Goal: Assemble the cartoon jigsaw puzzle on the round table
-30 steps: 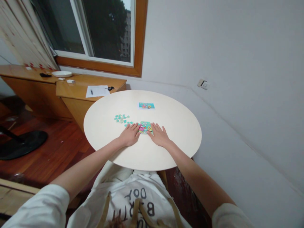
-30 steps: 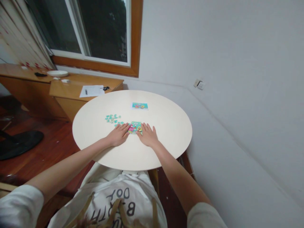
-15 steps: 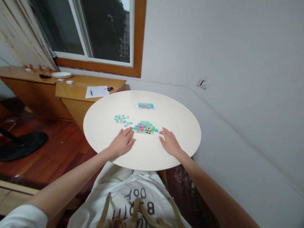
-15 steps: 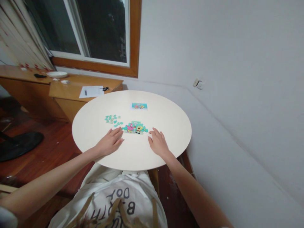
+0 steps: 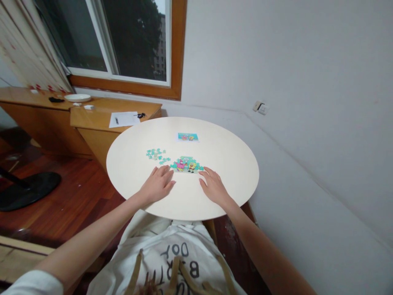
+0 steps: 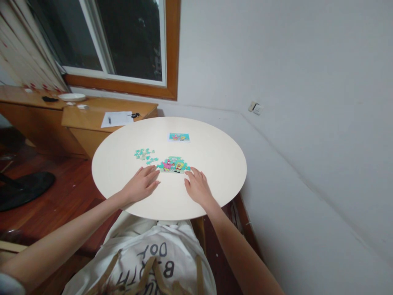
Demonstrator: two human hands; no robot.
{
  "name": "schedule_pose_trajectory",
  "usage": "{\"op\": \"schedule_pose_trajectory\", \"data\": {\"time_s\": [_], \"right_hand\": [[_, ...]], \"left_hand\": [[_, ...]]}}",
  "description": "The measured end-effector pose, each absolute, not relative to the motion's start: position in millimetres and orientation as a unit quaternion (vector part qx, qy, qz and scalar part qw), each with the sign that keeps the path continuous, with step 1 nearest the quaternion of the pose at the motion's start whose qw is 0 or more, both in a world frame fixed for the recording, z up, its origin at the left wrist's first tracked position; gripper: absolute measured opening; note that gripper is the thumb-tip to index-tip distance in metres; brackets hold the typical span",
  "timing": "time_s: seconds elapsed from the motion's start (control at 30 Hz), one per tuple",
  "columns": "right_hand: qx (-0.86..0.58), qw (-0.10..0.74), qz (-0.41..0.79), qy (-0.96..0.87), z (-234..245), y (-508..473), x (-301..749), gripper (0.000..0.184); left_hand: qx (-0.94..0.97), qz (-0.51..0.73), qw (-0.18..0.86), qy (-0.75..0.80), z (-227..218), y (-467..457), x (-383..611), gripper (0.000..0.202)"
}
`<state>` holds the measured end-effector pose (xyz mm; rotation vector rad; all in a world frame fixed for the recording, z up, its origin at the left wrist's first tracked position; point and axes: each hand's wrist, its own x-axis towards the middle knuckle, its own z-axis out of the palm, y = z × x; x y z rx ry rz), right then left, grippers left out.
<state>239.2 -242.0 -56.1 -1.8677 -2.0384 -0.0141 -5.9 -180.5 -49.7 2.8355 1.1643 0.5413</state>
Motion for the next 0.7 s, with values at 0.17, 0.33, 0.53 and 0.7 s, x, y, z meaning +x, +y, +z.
{"op": "schedule_pose_trajectory", "data": {"time_s": [0.17, 0.33, 0.53, 0.7], "right_hand": [[-0.67, 0.2, -0.025, -0.714, -53.1, -244.7, 238.1, 0.043], [-0.668, 0.201, -0.039, -0.715, -52.1, -246.2, 236.5, 0.041], [-0.68, 0.196, -0.039, -0.705, -53.5, -245.4, 236.2, 0.04], [-0.683, 0.184, -0.038, -0.706, -52.8, -245.9, 235.3, 0.039]], "left_hand": [[0.894, 0.197, 0.003, 0.403, -51.5, -182.8, -5.0, 0.043], [0.881, 0.208, -0.008, 0.424, -54.8, -182.4, -4.4, 0.047], [0.883, 0.2, 0.017, 0.424, -57.5, -180.1, -5.9, 0.04], [0.881, 0.202, 0.019, 0.428, -56.4, -180.3, -5.7, 0.044]]}}
